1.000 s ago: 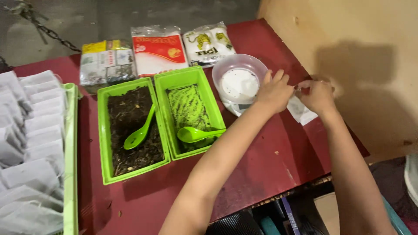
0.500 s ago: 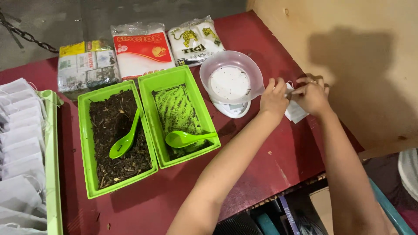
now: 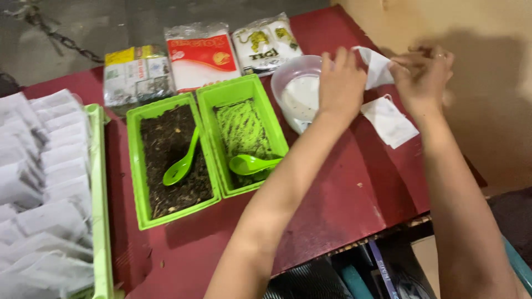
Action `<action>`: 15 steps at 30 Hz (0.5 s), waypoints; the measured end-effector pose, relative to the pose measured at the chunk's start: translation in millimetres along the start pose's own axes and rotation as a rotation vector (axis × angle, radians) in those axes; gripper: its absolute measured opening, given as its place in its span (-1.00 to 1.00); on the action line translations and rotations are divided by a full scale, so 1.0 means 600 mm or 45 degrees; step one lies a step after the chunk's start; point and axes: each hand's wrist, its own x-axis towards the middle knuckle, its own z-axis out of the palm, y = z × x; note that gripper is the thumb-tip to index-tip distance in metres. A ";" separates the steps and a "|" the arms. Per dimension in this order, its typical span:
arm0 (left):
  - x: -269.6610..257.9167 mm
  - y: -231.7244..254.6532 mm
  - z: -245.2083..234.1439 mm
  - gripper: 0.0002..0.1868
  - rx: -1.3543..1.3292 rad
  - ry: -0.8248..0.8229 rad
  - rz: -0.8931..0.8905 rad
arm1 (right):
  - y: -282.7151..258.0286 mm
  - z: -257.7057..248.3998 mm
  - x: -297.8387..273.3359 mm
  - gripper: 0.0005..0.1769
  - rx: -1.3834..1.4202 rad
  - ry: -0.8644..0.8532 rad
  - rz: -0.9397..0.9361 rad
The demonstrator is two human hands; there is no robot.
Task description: Filling empty tea bags with tea leaves using a spoon and organizing them in a tray
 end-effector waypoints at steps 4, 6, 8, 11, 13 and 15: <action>-0.024 -0.111 -0.073 -0.60 -0.381 0.070 -0.304 | -0.080 0.086 -0.005 -0.84 0.084 0.058 -0.488; -0.043 -0.172 -0.128 -0.37 -0.766 -0.118 -0.629 | -0.157 0.126 -0.020 -0.89 0.276 -0.004 -0.511; -0.073 -0.232 -0.154 -0.33 -0.779 -0.091 -0.752 | -0.223 0.166 -0.041 -0.89 0.375 -0.048 -0.547; -0.130 -0.315 -0.184 -0.45 -0.836 -0.048 -0.929 | -0.324 0.209 -0.076 -0.89 0.457 -0.103 -0.625; -0.168 -0.360 -0.183 -0.62 -0.860 -0.021 -1.001 | -0.383 0.223 -0.098 -0.89 0.464 -0.120 -0.684; -0.206 -0.399 -0.160 -0.63 -0.729 0.084 -1.060 | -0.433 0.230 -0.122 -0.88 0.334 -0.263 -0.660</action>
